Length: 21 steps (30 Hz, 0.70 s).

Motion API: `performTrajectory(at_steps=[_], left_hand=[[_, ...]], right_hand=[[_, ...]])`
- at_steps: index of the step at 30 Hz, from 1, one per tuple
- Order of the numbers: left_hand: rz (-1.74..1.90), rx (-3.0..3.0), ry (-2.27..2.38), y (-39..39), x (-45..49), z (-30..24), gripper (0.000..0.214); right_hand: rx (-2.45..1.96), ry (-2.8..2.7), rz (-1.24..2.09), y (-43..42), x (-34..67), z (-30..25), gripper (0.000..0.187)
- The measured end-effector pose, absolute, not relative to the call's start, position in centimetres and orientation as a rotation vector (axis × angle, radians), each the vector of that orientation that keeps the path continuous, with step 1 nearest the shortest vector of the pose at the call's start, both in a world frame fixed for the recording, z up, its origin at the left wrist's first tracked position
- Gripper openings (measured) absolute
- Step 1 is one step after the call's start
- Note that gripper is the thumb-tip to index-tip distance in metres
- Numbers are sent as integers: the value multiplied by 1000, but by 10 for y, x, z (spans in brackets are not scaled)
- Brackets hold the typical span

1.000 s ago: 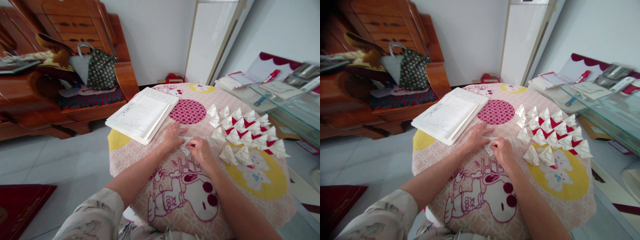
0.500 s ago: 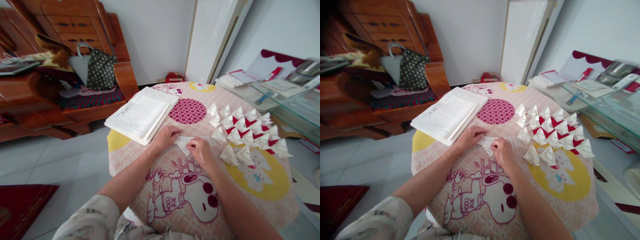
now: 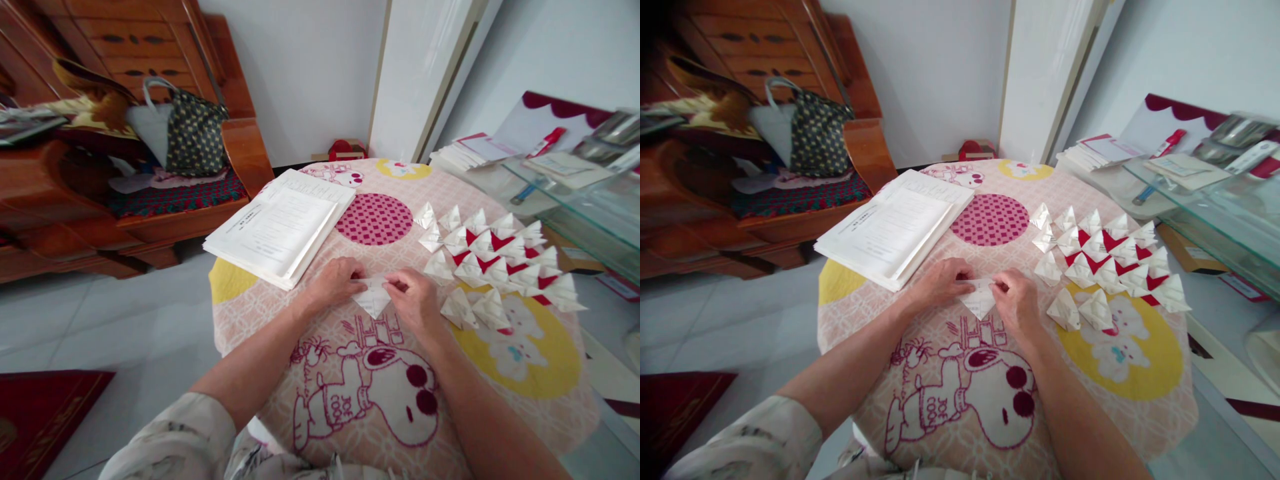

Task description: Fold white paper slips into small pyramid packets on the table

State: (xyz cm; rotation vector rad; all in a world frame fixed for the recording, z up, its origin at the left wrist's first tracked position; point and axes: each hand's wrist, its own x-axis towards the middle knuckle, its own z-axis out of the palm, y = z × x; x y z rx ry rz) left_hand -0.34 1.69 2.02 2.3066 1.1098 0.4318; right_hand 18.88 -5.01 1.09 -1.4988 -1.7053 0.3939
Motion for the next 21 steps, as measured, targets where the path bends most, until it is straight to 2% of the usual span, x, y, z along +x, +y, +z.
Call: performTrajectory(at_steps=[4, 7, 11, 13, 18, 21], left_hand=[[455, 2226, 1069, 10, -5, 24, 7], [495, 2200, 1030, 5, -6, 30, 8], [611, 2179, 1049, 2, -8, 36, 7], [651, 2193, 996, 2, -10, 38, 6], [787, 2335, 799, 3, -17, 40, 17], [896, 2465, 769, 2, -21, 41, 25]], right_hand=[[-1451, -1674, 243, -49, 199, 20, 25], [-1442, -1687, 395, -48, 207, 24, 36], [-1533, -1715, 703, -50, 212, 26, 20], [-1555, -1737, 753, -52, 212, 27, 22], [-1422, -1734, 617, -55, 206, 32, 17], [-1301, -1728, 448, -55, 202, 31, 21]])
